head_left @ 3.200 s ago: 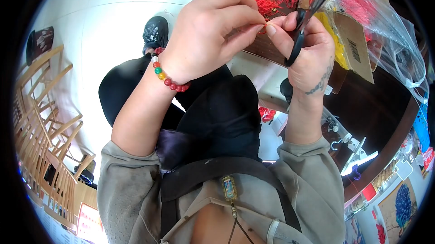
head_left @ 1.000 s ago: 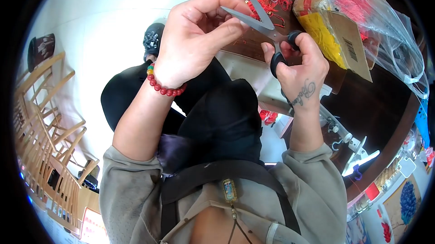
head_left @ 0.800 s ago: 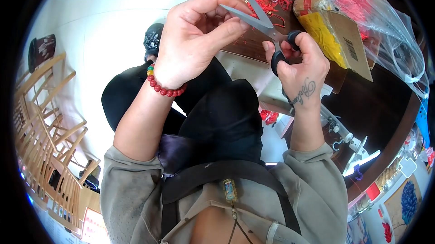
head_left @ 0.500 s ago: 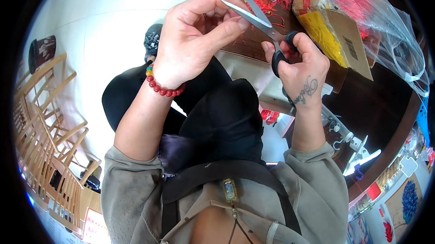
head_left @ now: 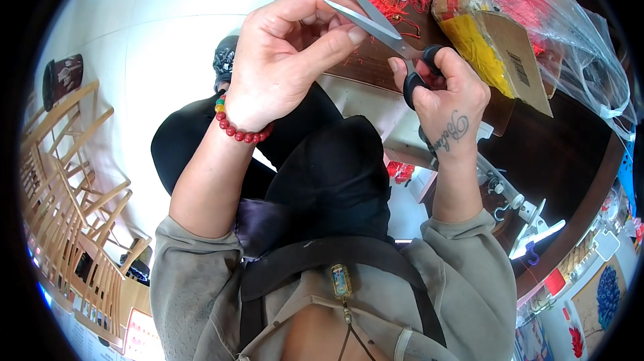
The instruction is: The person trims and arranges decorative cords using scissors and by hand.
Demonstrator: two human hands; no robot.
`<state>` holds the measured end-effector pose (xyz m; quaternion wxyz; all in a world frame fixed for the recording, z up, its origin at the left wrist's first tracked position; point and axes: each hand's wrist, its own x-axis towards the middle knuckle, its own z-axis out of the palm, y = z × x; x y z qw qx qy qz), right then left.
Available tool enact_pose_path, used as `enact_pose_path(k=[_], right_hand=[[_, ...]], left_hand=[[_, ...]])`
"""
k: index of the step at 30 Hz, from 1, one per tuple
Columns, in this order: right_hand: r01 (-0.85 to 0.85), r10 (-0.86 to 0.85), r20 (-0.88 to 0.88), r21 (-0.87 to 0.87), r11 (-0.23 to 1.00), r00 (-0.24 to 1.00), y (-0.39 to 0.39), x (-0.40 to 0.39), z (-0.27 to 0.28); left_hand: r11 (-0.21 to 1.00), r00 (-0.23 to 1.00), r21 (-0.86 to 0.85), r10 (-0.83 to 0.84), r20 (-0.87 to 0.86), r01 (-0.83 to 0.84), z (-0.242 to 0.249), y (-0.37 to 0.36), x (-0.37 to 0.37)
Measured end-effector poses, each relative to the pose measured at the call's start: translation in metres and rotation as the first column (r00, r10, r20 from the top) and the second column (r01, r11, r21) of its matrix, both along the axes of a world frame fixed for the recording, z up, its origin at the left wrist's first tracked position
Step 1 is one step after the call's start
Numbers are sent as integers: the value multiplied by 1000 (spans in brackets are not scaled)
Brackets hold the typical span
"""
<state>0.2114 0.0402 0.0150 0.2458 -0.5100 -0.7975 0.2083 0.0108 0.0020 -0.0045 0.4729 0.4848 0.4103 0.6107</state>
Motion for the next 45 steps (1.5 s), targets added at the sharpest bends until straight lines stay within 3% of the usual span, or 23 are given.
enact_pose_path(k=[3, 6, 9, 12, 17, 24, 27, 30, 35, 42, 45], right_hand=[[0, 2, 54, -24, 1000, 999, 0, 0, 3], [29, -88, -147, -361, 932, 985, -1, -5, 7], [-136, -251, -569, -550, 824, 783, -1, -11, 8], [-295, -239, -821, -434, 851, 517, 1, -22, 6], [-399, -194, -859, -406, 823, 474, 5, -29, 2], [-369, -205, -858, -402, 838, 470, 3, -30, 2], [-361, -227, -857, -416, 835, 463, 3, -30, 3], [-347, -227, -858, -409, 844, 460, 2, -31, 2], [-355, -225, -855, -415, 838, 468, 1, -32, 4], [-349, -221, -791, -477, 806, 570, 4, -32, 10], [-354, -215, -751, -517, 779, 624, 7, -30, 13]], left_hand=[[998, 999, -50, -22, 29, 24, 0, -1, -1], [985, 993, -168, -13, 121, 33, 7, -2, 3], [980, 997, -195, -23, 77, 38, 4, -1, 1], [959, 991, -264, -76, 114, 103, 10, -3, 0], [971, 990, -197, -121, 65, 132, 7, -3, 1], [979, 987, -166, -133, -89, 117, 5, -4, -1], [987, 993, -149, -77, -94, 62, 9, -4, 3], [999, 933, 50, 19, -359, -1, 14, -3, -3], [989, 889, 126, 125, -441, -76, 16, -5, 2], [980, 853, 192, 139, -503, -46, 14, -4, -2], [961, 783, 275, 154, -602, 23, 12, -1, -6]])
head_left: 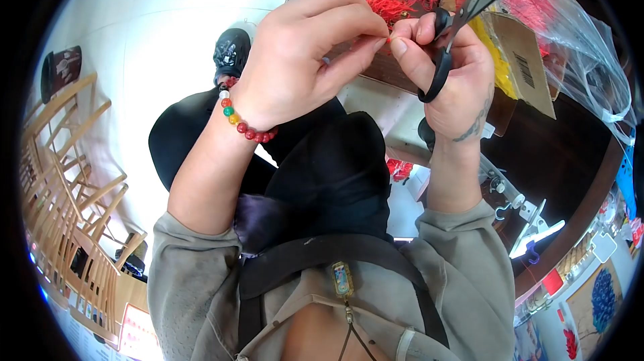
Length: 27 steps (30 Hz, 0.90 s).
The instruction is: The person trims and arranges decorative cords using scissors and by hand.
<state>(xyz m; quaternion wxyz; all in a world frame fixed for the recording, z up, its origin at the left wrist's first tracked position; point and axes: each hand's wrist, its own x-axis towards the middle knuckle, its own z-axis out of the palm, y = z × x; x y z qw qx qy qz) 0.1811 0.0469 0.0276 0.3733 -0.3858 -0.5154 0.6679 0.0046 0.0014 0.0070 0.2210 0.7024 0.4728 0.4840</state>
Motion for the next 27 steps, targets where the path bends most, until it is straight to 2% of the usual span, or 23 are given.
enact_pose_path(k=[3, 6, 11, 15, 16, 22, 25, 27], right_hand=[[-17, 17, 20, -37, 999, 1000, 3, 1, -2], [-27, 23, -36, -108, 994, 999, 3, 4, -6], [-15, -42, -200, -272, 962, 979, 3, 4, -13], [-18, -99, -276, -391, 920, 956, 5, 6, -15], [-25, -109, -295, -417, 909, 949, 5, 6, -13], [-46, -126, -368, -423, 905, 921, 8, 8, -20], [20, -167, -327, -409, 912, 930, 8, 10, -20], [65, -193, -292, -397, 916, 937, 9, 10, -20]], left_hand=[[994, 998, 104, -16, -62, 22, -8, 4, -1], [998, 998, -51, -44, -36, 42, -3, 1, 1], [934, 958, -328, -46, 283, 141, -1, -3, 3], [878, 863, -424, 27, 504, 221, -5, -2, 4], [832, 849, -493, 54, 526, 253, -3, -2, 1], [758, 795, -544, 57, 604, 359, 0, -1, 4], [700, 699, -513, 29, 715, 496, -3, 0, 1], [660, 580, -489, 98, 809, 570, -3, -1, 0]])
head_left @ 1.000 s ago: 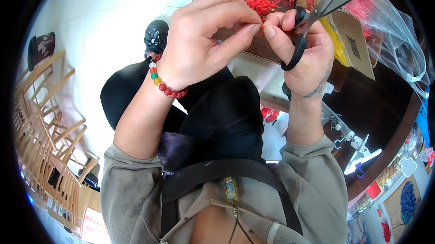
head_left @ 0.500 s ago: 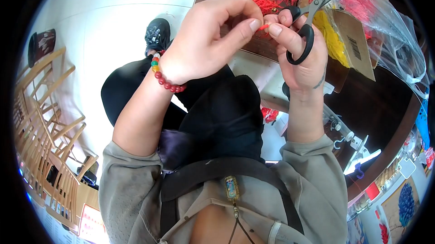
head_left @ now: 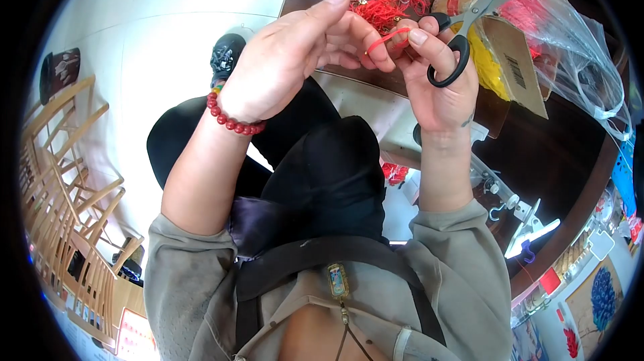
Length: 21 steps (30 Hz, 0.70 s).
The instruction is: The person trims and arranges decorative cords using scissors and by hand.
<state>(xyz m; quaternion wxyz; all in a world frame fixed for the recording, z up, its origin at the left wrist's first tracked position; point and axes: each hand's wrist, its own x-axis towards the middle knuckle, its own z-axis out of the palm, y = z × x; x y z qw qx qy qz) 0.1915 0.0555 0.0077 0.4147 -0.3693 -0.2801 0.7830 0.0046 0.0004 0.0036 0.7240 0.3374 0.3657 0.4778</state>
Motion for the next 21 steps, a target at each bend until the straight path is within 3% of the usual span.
enact_pose_path(k=[1, 10, 13, 16, 21], right_hand=[[8, -8, 13, 6, 1000, 1000, 0, 1, -1], [23, -23, 9, -11, 1000, 1000, 1, 2, -6], [19, -19, 24, -15, 1000, 1000, 1, 2, -10], [30, -29, 40, -23, 999, 999, 0, 1, -11], [8, -8, 33, -27, 1000, 999, -2, -2, -15]], left_hand=[[999, 997, -42, 4, 77, -1, 0, 0, 0], [999, 999, 15, 42, -7, -42, 7, -1, 0], [999, 999, -2, 37, 36, -37, 6, 0, -1], [997, 997, 63, 51, -54, -48, 8, -2, 0], [991, 995, 94, 101, 1, -100, 2, -2, 3]])
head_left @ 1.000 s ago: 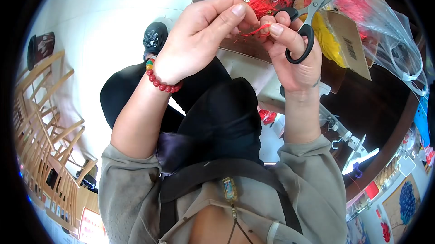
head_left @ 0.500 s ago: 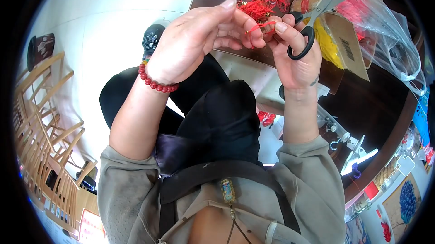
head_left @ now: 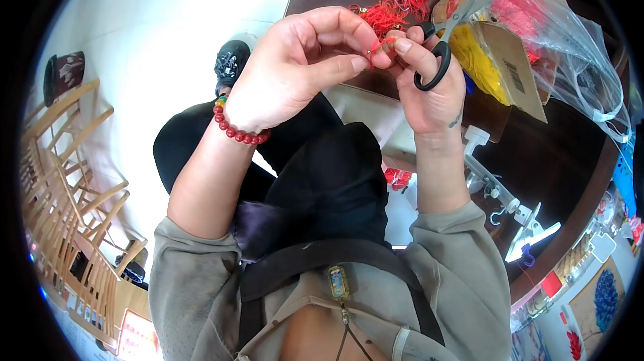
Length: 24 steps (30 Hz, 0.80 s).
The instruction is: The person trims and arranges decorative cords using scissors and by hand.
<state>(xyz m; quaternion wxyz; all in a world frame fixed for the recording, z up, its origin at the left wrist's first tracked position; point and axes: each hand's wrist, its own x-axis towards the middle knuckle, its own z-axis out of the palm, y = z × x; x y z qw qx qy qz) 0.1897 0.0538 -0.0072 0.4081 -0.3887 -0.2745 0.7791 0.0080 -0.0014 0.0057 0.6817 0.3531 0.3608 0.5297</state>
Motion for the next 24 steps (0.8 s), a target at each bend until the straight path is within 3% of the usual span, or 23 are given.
enact_pose_path(k=[6, 9, 13, 16, 22, 24], right_hand=[[-2, 2, 7, -56, 998, 1000, -7, -7, -1], [-5, 5, 22, 18, 1000, 1000, -10, -8, -5], [73, -99, 72, 308, 948, 992, -14, -14, 1], [77, -124, 70, 469, 880, 990, -16, -13, 5], [0, -59, 109, 473, 881, 992, -18, -16, 4], [-28, -58, 165, 472, 881, 985, -17, -16, 6]], left_hand=[[997, 998, -49, 56, -32, -58, 2, 1, 5], [996, 996, -43, 77, -46, -79, 2, 0, 7], [980, 977, 106, 180, -115, -168, -6, 3, 11], [992, 990, 0, 127, -65, -128, -1, 3, 9], [991, 987, -81, 97, -126, -107, -3, 1, 8], [985, 973, -34, 164, -162, -171, -6, 1, 12]])
